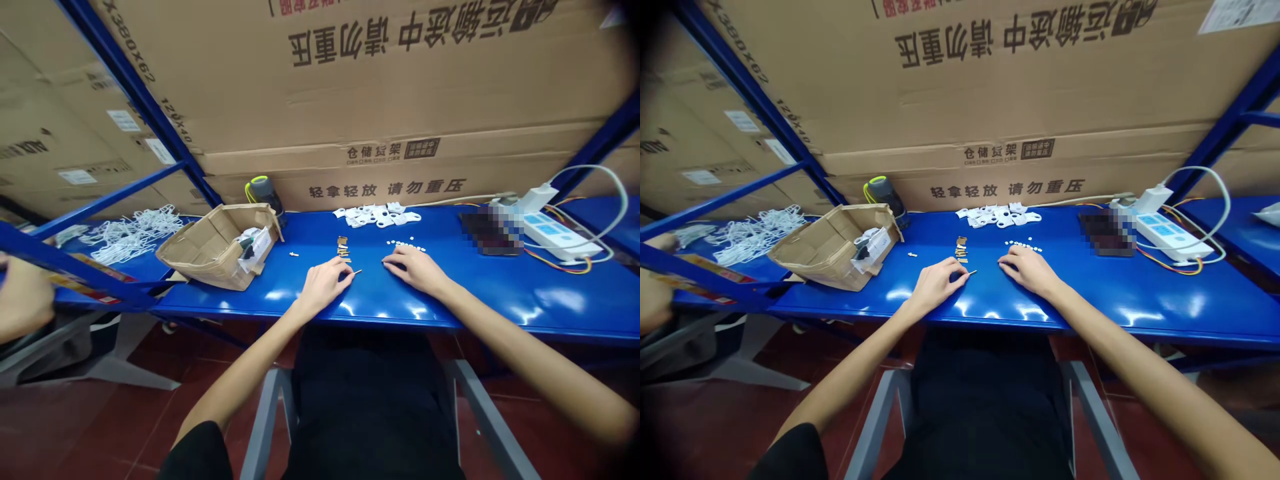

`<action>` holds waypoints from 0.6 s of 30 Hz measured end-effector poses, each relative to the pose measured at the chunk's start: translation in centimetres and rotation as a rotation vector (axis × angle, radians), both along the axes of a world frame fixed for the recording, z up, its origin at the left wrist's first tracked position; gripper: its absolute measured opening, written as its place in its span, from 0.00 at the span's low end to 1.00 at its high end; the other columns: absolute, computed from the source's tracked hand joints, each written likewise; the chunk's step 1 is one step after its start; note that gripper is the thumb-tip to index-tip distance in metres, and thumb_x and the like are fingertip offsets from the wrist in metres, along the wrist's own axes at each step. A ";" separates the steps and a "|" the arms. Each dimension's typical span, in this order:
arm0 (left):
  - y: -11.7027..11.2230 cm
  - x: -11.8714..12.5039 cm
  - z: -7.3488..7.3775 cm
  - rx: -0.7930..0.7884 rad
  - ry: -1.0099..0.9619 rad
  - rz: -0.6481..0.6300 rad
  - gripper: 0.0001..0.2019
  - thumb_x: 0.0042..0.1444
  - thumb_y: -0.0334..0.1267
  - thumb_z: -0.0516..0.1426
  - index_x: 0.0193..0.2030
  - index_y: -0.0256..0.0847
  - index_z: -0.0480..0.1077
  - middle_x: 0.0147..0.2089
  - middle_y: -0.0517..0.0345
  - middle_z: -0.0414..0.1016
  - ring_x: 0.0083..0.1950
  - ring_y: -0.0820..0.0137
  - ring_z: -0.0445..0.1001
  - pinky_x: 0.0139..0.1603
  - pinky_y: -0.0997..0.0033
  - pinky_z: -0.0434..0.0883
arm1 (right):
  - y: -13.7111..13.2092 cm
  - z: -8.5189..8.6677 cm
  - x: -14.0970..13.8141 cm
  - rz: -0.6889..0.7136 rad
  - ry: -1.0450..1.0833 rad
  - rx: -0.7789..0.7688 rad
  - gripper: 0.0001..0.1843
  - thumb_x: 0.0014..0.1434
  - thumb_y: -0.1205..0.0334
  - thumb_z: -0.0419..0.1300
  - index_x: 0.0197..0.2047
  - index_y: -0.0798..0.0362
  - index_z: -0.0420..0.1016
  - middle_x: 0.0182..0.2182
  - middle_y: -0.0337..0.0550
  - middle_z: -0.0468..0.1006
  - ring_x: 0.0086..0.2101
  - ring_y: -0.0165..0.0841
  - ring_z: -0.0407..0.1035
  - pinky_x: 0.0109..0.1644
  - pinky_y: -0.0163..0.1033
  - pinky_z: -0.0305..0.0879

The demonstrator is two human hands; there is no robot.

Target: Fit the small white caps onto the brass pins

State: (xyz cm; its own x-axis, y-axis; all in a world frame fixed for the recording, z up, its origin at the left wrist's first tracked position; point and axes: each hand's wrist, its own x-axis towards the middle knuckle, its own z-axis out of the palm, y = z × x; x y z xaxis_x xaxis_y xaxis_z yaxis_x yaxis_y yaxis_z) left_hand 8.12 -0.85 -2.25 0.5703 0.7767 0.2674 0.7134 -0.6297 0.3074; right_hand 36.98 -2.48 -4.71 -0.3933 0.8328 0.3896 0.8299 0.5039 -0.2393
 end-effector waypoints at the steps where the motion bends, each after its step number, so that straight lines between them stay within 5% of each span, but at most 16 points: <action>1: 0.2 -0.4 0.0 0.011 0.006 0.039 0.11 0.72 0.45 0.57 0.46 0.47 0.81 0.52 0.58 0.80 0.50 0.67 0.80 0.42 0.73 0.70 | 0.2 -0.2 0.3 -0.079 -0.030 0.030 0.18 0.74 0.57 0.52 0.51 0.52 0.83 0.42 0.51 0.80 0.43 0.44 0.74 0.47 0.46 0.69; 5: 1.4 -2.1 0.2 0.065 0.023 0.140 0.13 0.73 0.46 0.55 0.52 0.47 0.81 0.52 0.58 0.81 0.50 0.66 0.80 0.42 0.71 0.71 | 0.6 -0.7 0.8 -0.267 -0.160 0.143 0.20 0.73 0.63 0.49 0.58 0.55 0.80 0.42 0.55 0.79 0.44 0.47 0.71 0.44 0.47 0.63; 13: 4.6 -8.2 1.6 0.151 0.094 0.386 0.16 0.74 0.42 0.52 0.60 0.46 0.77 0.58 0.51 0.78 0.57 0.58 0.78 0.49 0.66 0.73 | -0.1 -0.3 0.0 -0.276 -0.178 0.134 0.21 0.71 0.66 0.49 0.61 0.56 0.77 0.44 0.57 0.79 0.46 0.49 0.69 0.44 0.49 0.60; 18: 5.8 -10.6 1.4 0.070 0.142 0.407 0.13 0.72 0.41 0.54 0.52 0.44 0.81 0.55 0.50 0.80 0.55 0.56 0.79 0.51 0.63 0.74 | 0.2 -0.6 0.1 -0.261 -0.161 0.135 0.21 0.71 0.66 0.49 0.58 0.55 0.79 0.45 0.57 0.79 0.46 0.49 0.70 0.46 0.49 0.63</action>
